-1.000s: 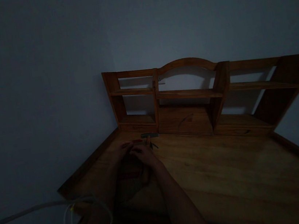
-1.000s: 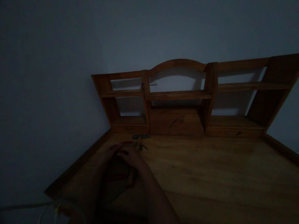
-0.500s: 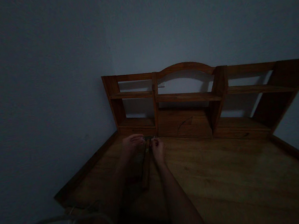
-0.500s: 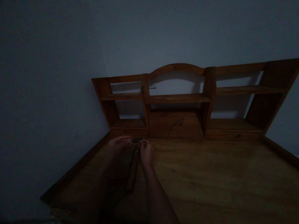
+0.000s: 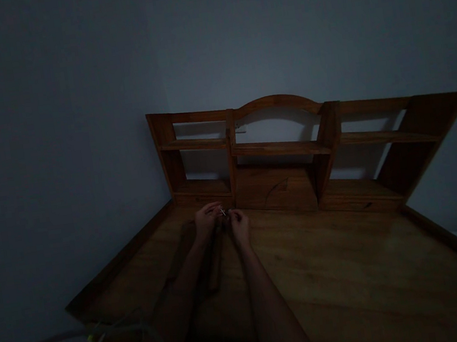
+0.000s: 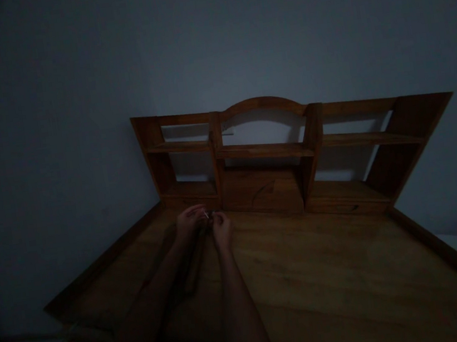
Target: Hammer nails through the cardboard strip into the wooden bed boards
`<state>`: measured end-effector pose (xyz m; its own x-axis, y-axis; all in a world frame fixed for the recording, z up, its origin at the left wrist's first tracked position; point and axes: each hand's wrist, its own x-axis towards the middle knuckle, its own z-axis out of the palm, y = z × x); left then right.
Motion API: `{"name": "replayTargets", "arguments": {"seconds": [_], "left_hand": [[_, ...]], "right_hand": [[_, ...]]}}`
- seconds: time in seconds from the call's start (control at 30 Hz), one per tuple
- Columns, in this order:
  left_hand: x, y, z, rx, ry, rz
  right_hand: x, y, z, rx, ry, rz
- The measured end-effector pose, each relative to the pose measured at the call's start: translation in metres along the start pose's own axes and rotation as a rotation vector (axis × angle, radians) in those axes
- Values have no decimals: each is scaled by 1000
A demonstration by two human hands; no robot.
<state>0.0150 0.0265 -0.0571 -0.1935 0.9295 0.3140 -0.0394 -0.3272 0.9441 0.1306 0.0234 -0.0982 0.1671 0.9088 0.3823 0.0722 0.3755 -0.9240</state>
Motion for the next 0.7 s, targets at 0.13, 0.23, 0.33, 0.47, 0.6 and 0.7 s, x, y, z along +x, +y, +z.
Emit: {"name": "replayTargets", "arguments": {"seconds": [0.13, 0.23, 0.33, 0.47, 0.6, 0.7], "left_hand": [[2, -5, -2, -14, -62, -35], [2, -5, -1, -46, -47, -49], [1, -4, -1, -112, -12, -107], [-1, -6, -1, -191, 4, -178], [-2, -10, -2, -241, 5, -210], [0, -13, -4, -264, 18, -223]], "right_hand": [[-1, -6, -1, 54, -39, -33], [-4, -12, 0, 88, -69, -61], [-5, -16, 1, 119, -70, -81], [-4, -17, 1, 152, -56, -101], [-3, -15, 2, 166, -60, -110], [-3, -13, 3, 160, -72, -109]]}}
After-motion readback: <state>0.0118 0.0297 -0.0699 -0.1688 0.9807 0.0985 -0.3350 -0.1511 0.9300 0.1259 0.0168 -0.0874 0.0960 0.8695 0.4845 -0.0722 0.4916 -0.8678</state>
